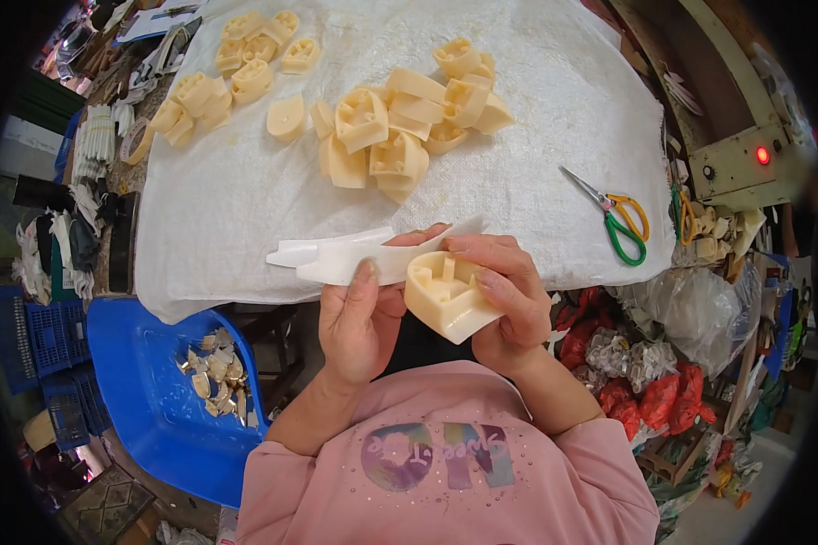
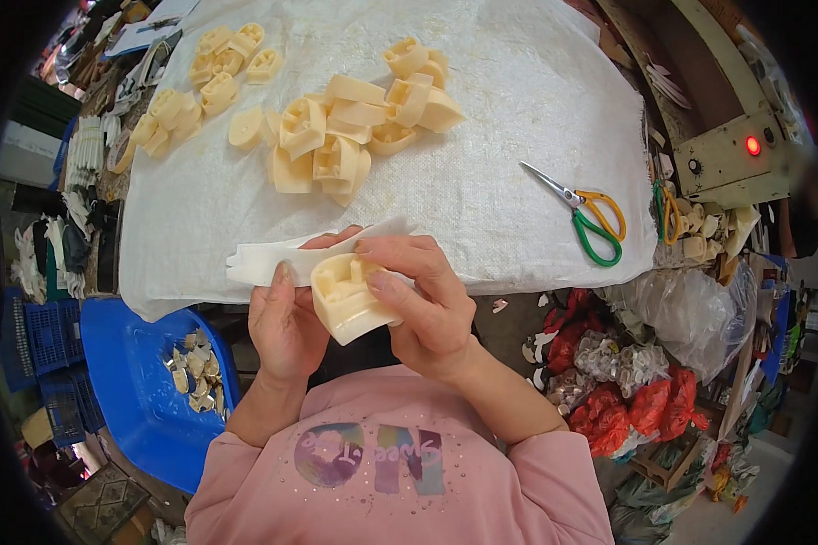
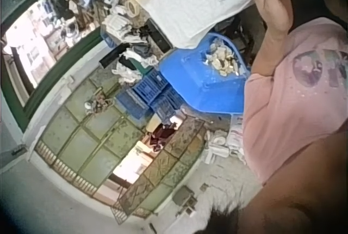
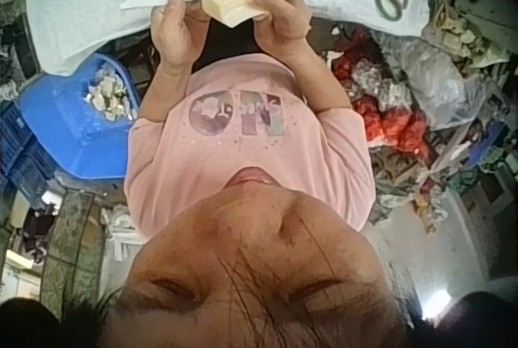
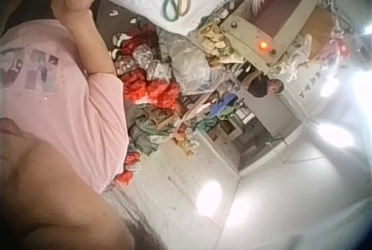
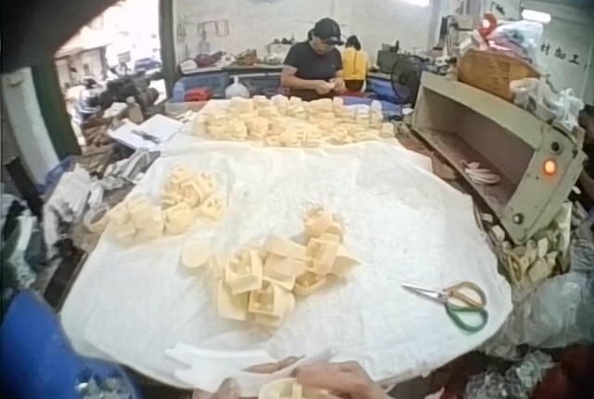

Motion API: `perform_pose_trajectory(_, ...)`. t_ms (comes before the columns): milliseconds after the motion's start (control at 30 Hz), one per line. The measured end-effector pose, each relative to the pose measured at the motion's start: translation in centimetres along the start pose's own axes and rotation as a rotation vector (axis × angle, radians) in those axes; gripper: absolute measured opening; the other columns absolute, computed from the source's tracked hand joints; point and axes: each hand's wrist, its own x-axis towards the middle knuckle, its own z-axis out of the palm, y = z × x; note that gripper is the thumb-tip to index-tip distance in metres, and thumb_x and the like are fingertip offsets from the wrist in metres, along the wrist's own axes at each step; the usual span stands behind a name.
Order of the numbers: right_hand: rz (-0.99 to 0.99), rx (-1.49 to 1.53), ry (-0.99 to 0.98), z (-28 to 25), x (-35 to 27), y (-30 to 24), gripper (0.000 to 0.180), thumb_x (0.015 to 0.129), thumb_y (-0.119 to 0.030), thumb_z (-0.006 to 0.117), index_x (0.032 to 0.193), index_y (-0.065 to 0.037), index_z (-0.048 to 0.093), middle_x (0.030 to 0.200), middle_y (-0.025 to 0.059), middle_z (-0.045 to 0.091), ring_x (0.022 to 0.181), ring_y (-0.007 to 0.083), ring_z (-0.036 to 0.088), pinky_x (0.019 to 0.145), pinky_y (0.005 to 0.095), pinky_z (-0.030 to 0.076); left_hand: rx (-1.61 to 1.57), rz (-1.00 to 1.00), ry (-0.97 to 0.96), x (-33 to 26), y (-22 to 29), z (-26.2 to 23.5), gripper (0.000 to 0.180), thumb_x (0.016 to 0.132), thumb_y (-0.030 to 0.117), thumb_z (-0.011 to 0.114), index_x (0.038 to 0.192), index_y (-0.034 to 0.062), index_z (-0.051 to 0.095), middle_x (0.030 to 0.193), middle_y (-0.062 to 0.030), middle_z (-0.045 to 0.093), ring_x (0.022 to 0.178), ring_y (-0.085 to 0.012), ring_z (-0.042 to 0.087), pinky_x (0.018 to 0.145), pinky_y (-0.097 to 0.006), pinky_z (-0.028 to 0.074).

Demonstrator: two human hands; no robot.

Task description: Trimming excess material from molded foam shoe inserts using scissors.

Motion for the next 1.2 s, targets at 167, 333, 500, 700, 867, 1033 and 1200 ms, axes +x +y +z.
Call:
perform_pose_trajectory(167,-0.01,0.009,0.017,0.0,0.0,0.2,0.051,0.069,0.017,0.049,0.115,-0.005,0.054,0.111,0.0195,0.057,0.093,0.0326,0.059,0.075,0.038,0.05,-0.032,0.005,-0.034,-0.1,-0.1,-0.2,0.046,0.1,0.022,0.029,0.126,-0.0146,0.038,0.129,-0.029,0.047,0.116,-0.0311,0.053,0.097,-0.039,0.046)
perform_pose_trajectory(333,0.012,-0.032,0.01,-0.2,0.3,0.1,0.051,0.068,0.017,0.052,0.114,-0.006,0.055,0.11,0.0184,0.058,0.092,0.0324,0.059,0.075,0.0377,0.05,-0.031,0.01,-0.038,0.0,0.0,0.1,0.046,0.1,0.023,0.03,0.126,-0.0147,0.037,0.129,-0.0289,0.047,0.115,-0.0315,0.054,0.097,-0.039,0.046)
perform_pose_trajectory(500,-0.011,-0.038,-0.003,-0.2,0.3,0.5,0.05,0.066,0.015,0.057,0.112,-0.005,0.056,0.107,0.0154,0.058,0.088,0.0308,0.059,0.073,0.0358,0.05,-0.066,-0.03,-0.007,-0.3,0.2,0.2,0.045,0.1,0.022,0.029,0.126,-0.0133,0.038,0.128,-0.0278,0.048,0.116,-0.0309,0.053,0.098,-0.039,0.046)
perform_pose_trajectory(700,-0.015,-0.336,-0.11,-0.4,-0.1,0.5,0.046,0.064,0.005,0.062,0.108,-0.008,0.058,0.101,0.0085,0.059,0.076,0.0239,0.053,0.069,0.0382,0.037,0.026,-0.117,0.074,-1.0,0.3,1.1,0.045,0.101,0.023,0.027,0.13,-0.0105,0.037,0.128,-0.0245,0.048,0.118,-0.0283,0.051,0.1,-0.036,0.043)
perform_pose_trajectory(867,-0.104,-0.415,-0.055,-0.2,-0.5,0.9,0.043,0.061,-0.002,0.064,0.103,-0.011,0.06,0.097,0.0052,0.06,0.071,0.0215,0.049,0.07,0.0397,0.028,0.136,-0.025,-0.015,-1.2,-0.2,0.7,0.047,0.102,0.024,0.026,0.133,-0.0101,0.034,0.13,-0.0233,0.047,0.119,-0.026,0.05,0.101,-0.034,0.041)
perform_pose_trajectory(1033,-0.009,-0.345,-0.035,-0.6,-0.3,0.9,0.045,0.058,-0.004,0.064,0.102,-0.015,0.061,0.095,0.0036,0.059,0.074,0.022,0.048,0.071,0.0407,0.026,0.395,0.072,0.12,-0.8,-0.2,-0.7,0.039,0.1,0.019,0.035,0.123,-0.0107,0.048,0.112,-0.0201,0.061,0.102,-0.0208,0.06,0.088,-0.03,0.048)
perform_pose_trajectory(1200,0.018,-0.563,-0.347,-1.7,1.3,-1.5,0.043,0.056,-0.004,0.065,0.097,-0.018,0.062,0.084,0.0017,0.051,0.075,0.021,0.045,0.071,0.0419,0.024,0.698,0.178,0.238,-1.4,0.1,-1.5,0.031,0.097,0.015,0.047,0.108,-0.0118,0.058,0.095,-0.0148,0.064,0.085,-0.0186,0.063,0.078,-0.03,0.054)
